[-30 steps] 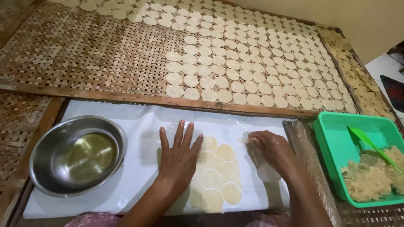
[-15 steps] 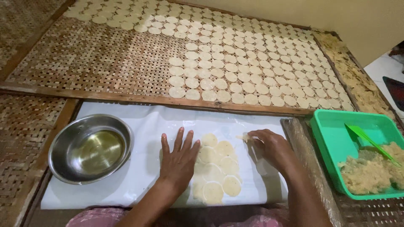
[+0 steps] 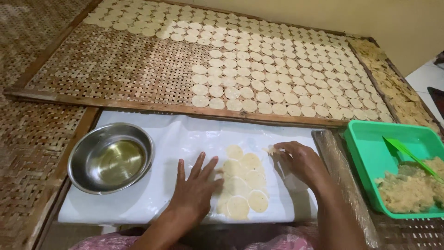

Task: Rolling out dough and cutting small circles for snack preparation.

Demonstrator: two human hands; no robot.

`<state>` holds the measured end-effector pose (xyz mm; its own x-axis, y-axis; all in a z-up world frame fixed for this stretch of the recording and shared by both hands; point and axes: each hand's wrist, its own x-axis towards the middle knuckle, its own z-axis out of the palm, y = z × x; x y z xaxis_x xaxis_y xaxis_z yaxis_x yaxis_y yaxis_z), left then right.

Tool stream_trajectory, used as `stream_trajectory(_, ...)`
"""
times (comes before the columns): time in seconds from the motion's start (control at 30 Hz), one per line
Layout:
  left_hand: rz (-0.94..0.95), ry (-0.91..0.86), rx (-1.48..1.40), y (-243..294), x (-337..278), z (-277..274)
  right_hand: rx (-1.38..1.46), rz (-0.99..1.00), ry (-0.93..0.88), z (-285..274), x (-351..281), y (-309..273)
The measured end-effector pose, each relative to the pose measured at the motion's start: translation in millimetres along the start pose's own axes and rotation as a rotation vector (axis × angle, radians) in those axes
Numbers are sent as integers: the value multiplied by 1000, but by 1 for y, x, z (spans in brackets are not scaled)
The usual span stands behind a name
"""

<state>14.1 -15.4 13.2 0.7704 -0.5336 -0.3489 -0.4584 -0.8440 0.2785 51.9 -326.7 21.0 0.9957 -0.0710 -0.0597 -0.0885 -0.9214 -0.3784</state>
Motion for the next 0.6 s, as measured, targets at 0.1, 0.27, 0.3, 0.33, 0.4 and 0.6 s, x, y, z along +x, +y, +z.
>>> stream_trajectory(0.1,-17,212,-59,-7,19,23,-25,11,-16,0,2,1)
stream_trajectory(0.27,121,767,-52,-11,55,50,-18,-37,-11,8,5,11)
stream_trajectory(0.3,139,833,3,-11,62,55,-4,-56,-9,10,5,15)
stream_trajectory(0.33,143,832,5,-11,62,58,-2,-53,-6,7,4,12)
stream_trajectory(0.4,124,737,19,-10,60,64,6,-26,-23,4,3,7)
stream_trajectory(0.6,119,662,125,6,37,71,10,-104,24,9,3,20)
